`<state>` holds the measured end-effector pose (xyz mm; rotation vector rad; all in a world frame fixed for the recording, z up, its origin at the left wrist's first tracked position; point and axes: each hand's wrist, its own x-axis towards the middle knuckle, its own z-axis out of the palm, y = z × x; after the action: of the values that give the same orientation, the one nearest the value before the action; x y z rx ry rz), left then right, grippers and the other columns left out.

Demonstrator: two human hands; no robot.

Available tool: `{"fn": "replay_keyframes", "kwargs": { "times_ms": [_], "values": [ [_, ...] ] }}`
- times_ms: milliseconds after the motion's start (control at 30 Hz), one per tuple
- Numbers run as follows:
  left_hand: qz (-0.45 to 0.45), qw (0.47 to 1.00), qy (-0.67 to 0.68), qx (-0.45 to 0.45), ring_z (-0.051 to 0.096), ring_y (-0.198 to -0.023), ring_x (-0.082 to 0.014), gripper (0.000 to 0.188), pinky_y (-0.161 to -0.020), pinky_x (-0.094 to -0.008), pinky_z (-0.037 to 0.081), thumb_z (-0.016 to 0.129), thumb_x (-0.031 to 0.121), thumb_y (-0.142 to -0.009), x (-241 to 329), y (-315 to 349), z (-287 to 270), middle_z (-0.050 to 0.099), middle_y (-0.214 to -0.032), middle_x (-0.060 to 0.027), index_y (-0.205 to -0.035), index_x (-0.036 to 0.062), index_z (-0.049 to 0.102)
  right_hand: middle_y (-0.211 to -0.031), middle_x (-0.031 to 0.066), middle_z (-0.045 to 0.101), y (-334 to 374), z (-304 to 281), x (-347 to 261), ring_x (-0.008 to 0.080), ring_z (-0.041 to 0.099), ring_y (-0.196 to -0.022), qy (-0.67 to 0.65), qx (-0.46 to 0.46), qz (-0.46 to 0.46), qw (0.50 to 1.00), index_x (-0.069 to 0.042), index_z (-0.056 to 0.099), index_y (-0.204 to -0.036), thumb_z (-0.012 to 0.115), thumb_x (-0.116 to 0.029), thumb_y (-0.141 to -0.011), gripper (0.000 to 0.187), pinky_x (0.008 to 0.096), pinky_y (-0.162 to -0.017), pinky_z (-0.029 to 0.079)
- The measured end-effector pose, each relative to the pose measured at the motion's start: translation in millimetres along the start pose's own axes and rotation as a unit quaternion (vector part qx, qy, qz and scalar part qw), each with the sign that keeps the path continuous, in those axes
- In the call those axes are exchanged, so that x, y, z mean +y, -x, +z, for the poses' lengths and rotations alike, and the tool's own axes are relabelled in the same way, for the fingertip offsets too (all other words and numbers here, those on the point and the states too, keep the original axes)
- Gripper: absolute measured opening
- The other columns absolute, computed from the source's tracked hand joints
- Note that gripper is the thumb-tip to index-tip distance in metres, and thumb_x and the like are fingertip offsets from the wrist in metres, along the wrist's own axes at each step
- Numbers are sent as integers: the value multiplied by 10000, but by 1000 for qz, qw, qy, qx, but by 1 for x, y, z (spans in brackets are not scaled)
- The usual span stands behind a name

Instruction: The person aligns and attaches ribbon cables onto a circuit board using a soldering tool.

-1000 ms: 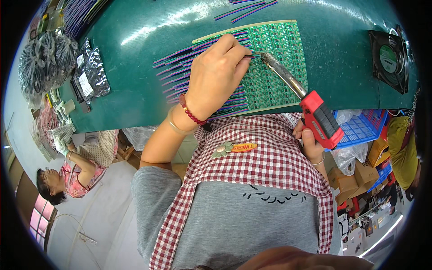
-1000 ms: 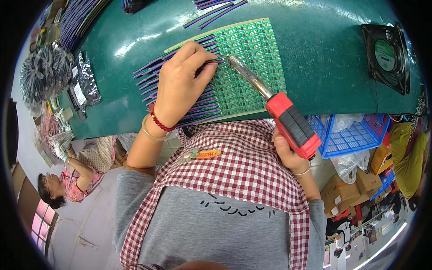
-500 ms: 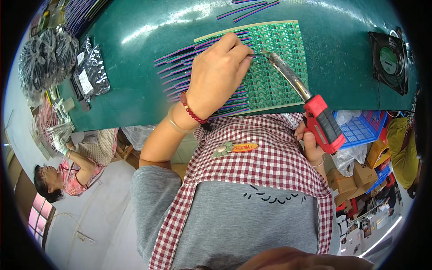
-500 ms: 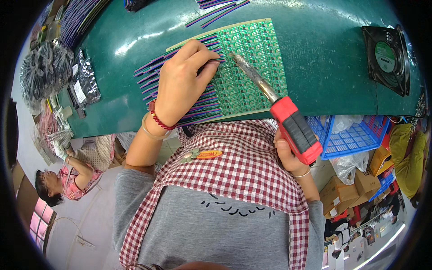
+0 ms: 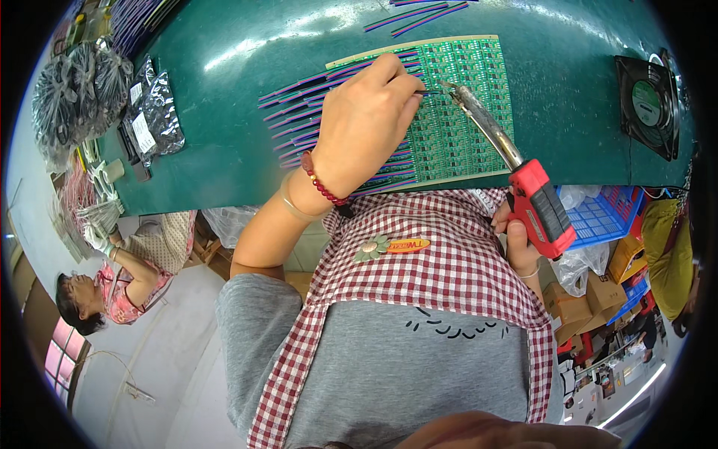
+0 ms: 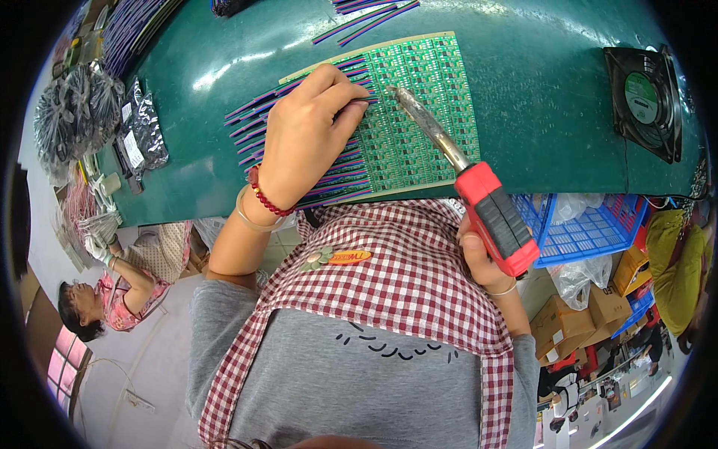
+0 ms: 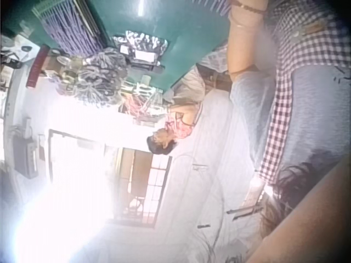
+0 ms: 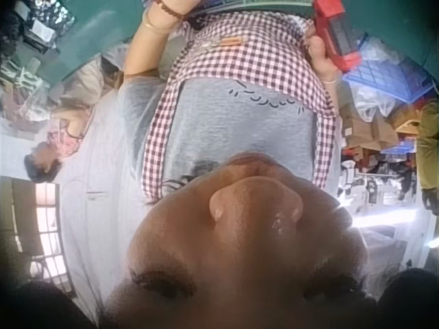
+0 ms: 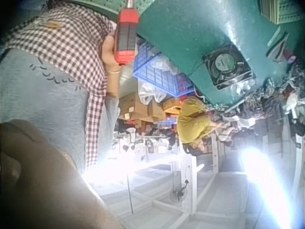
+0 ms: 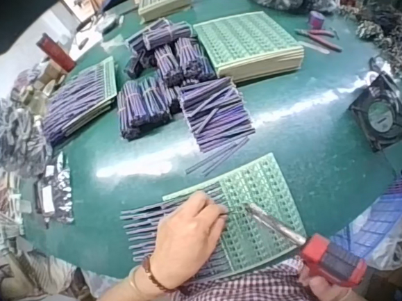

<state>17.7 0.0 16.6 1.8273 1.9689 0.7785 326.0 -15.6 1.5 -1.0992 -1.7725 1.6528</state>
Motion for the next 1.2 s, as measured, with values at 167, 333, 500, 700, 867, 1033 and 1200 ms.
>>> {"fn": "replay_keyframes", "kwargs": {
  "times_ms": [167,333,500,700,867,1033,1200],
  "values": [
    [-7,1000,-6,-1,660,-733,-258,90,-638,-347,534,722,74,-796,-1,1,-1,639,-885,-61,-884,54,716,-761,80,602,-1,3,-3,154,564,-658,-38,24,21,999,51,579,-1120,622,-289,-928,393,305,-626,483],
    [-1,1000,-5,-6,660,-728,-257,98,-636,-344,533,735,73,-786,-1,1,-2,640,-881,-61,-880,60,713,-742,73,651,-1,4,-1,157,616,-669,-24,32,9,999,22,670,-953,678,-199,-875,235,303,-641,505],
    [-2,1000,-12,-13,660,-720,-249,104,-633,-339,532,744,74,-779,-2,2,-6,640,-864,-58,-879,61,718,-774,107,564,5,0,10,160,523,-644,50,-25,-16,998,76,455,-1324,572,-278,-976,510,315,-621,478],
    [3,1000,-5,-19,653,-701,-231,113,-626,-335,529,748,46,-762,-2,2,-6,628,-851,-56,-871,64,726,-715,49,664,3,5,7,183,628,-624,72,47,8,996,-19,697,-914,676,-213,-845,206,319,-614,498],
    [32,999,-4,-19,645,-693,-220,146,-617,-337,524,749,17,-741,-6,4,-3,613,-855,-54,-876,69,729,-714,49,667,3,3,8,195,630,-621,88,47,2,995,-28,702,-894,682,-211,-830,195,325,-608,495],
    [36,999,3,-17,644,-702,-208,168,-625,-334,529,744,-6,-732,-8,7,-1,609,-867,-49,-882,70,729,-724,56,672,2,4,10,204,635,-626,102,54,-10,993,-29,705,-900,679,-210,-828,197,326,-608,497],
    [41,999,-3,-17,646,-701,-205,184,-624,-328,535,746,-14,-727,-8,7,0,605,-874,-51,-891,68,726,-737,62,680,2,2,9,210,646,-643,130,38,-3,991,-25,707,-911,681,-222,-836,213,327,-609,501]
  ]
}}
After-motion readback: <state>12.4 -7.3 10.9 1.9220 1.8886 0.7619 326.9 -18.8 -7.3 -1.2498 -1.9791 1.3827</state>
